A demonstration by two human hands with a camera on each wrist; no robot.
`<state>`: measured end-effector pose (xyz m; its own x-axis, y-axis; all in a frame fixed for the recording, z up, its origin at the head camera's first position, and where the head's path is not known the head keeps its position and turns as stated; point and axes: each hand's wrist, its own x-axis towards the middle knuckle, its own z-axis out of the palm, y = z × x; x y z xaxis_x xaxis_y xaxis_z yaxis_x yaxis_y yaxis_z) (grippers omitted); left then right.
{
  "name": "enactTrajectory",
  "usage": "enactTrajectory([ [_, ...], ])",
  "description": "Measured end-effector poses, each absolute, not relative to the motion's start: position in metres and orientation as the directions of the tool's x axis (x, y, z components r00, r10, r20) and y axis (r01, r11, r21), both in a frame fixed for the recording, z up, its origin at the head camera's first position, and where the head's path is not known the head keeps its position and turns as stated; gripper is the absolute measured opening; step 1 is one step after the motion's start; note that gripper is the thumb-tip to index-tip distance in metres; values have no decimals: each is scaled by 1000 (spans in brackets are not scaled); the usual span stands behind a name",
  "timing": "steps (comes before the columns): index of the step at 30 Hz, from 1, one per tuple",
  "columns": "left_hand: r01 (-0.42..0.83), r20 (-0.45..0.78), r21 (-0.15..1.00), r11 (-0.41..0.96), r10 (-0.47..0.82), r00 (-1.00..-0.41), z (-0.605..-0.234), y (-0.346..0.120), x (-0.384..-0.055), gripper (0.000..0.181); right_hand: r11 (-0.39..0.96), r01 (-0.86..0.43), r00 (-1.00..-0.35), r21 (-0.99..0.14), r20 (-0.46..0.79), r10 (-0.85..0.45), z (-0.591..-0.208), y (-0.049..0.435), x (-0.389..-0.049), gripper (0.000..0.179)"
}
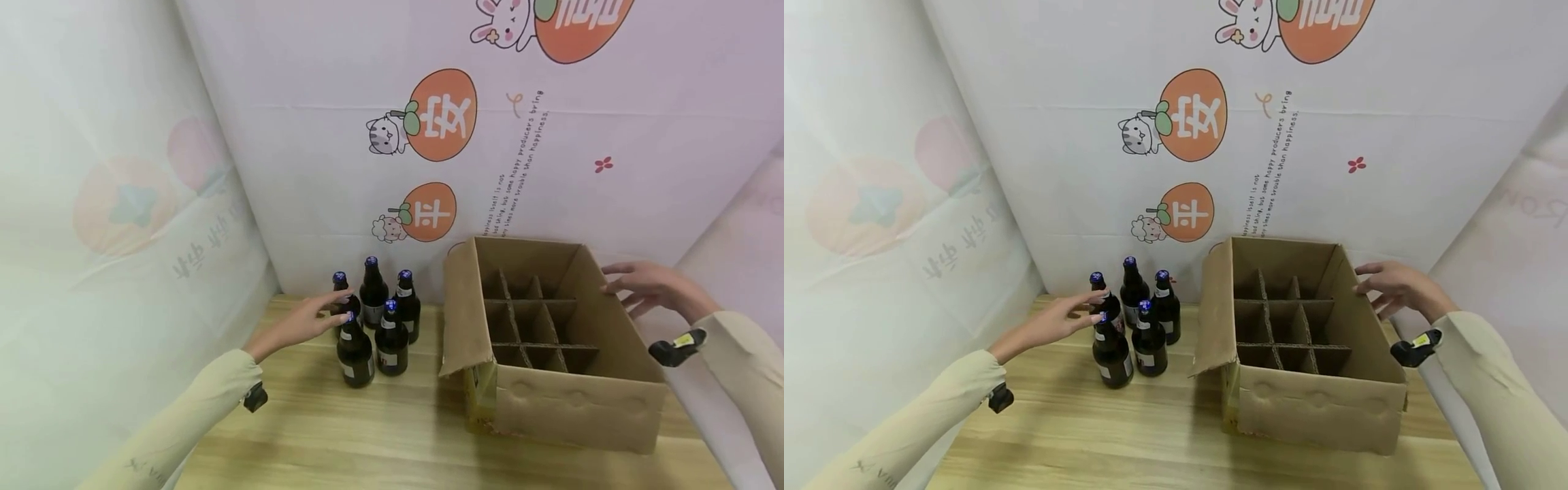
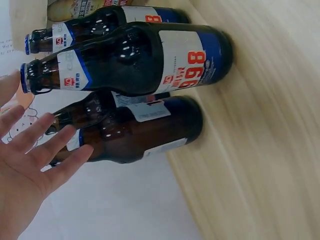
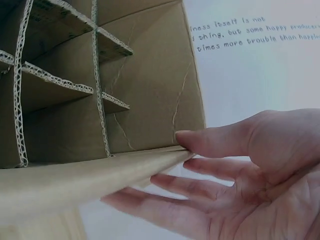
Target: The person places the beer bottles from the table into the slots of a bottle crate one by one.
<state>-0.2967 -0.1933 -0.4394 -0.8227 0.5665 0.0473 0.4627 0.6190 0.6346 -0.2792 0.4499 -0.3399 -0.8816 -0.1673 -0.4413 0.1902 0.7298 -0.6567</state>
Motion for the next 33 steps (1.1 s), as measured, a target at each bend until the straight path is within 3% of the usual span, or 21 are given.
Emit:
enactTrajectory([
  [8, 371, -12, 708, 600, 536, -844, -486, -188, -287, 78, 625, 244, -868, -742, -454, -200, -351, 465, -277, 74],
  [13, 334, 41, 786, 521, 495, -868, -510, -187, -283, 72, 642, 208, -872, -738, -437, -221, -354, 461, -275, 75],
  [19, 276, 53, 834, 478, 428, -902, -511, -179, -281, 68, 673, 194, -874, -714, -437, -211, -352, 460, -273, 72],
  [26, 300, 147, 887, 350, 403, -903, -507, -171, -283, 44, 678, 192, -879, -709, -432, -203, -349, 461, -270, 73],
  [33, 270, 126, 911, 313, 412, -903, -504, -176, -283, 43, 672, 191, -881, -716, -427, -205, -351, 459, -272, 74],
])
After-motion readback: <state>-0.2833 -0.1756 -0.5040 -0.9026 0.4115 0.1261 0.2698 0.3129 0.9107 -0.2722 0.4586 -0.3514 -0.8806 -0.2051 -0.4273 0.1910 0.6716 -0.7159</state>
